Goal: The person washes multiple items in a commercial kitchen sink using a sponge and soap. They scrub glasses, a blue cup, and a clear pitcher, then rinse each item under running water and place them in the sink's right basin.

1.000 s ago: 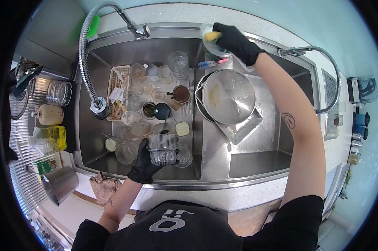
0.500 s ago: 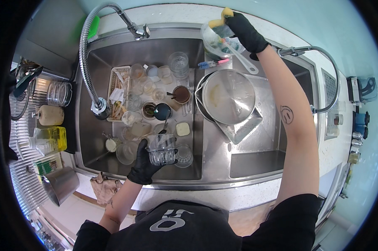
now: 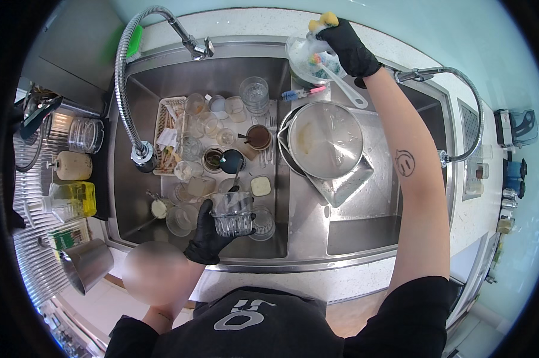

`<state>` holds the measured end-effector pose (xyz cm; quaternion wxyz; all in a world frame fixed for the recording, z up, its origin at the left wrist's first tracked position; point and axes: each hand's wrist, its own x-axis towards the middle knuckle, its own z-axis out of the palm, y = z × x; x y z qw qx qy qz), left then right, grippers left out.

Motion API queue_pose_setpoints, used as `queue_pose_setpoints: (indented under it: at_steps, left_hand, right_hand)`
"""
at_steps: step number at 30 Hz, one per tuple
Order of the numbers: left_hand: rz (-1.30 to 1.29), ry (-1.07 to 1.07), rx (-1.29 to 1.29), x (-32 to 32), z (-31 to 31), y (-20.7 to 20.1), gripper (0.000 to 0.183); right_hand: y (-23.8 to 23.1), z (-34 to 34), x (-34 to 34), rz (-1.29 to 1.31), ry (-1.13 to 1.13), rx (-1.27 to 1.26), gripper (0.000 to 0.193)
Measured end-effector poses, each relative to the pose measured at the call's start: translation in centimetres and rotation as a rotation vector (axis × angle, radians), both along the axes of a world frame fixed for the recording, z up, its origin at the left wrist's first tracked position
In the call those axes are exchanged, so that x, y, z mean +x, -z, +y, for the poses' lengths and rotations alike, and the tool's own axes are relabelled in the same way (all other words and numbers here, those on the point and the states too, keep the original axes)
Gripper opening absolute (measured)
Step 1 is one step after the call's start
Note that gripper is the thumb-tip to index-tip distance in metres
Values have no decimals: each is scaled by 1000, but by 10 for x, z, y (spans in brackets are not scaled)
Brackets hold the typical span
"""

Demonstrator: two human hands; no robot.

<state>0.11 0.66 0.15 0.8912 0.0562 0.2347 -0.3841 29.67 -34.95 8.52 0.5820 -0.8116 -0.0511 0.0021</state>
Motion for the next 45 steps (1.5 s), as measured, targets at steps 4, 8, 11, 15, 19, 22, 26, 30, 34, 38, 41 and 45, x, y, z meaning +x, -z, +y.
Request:
queue_pose_setpoints:
  at_steps: [4,8,11,15,19,22,26,30,34,38,41,45]
  left_hand:
    - [7,-2,11,-1,3,1,62]
    - [-4,0,-41,0,2,-4,59]
    - [11,-13,-19,0,4,-2,58]
    - [11,-4,-27,1,4,-1,58]
    - [7,-4,-15,3,3,-4,57]
    - [-4,-9,-1,3,3,-4,57]
    - [-1,-9,2,3,3,-3,57]
    - [13,-8,11,1,2,-1,57]
    - [13,-1,77,-2,-1,7,61]
    - [-10,13,112,-2,-3,8,63]
    - [-21,6,129,-1,-1,6,63]
    - [-46,22,149,-1,1,9,63]
  right_hand:
    - [-7,18,-4,60,49,1,28]
    - [0,19,-2,-50,34,-12,25]
    - [-1,29,-3,-65,77,-80,20]
    - [6,27,0,-74,113,-87,18]
    - [13,23,4,-147,162,-194,18]
    - [9,19,1,-202,142,-367,22]
    - [-3,3,-8,48,-50,-706,27]
    - [17,-2,-21,-195,-224,-974,24]
    - [29,-4,-11,29,-226,-964,27]
    - [31,-18,-6,124,-155,-468,25]
    - [-5,14,-1,-262,-39,-618,22]
    - [4,34,5,-251,-148,-615,24]
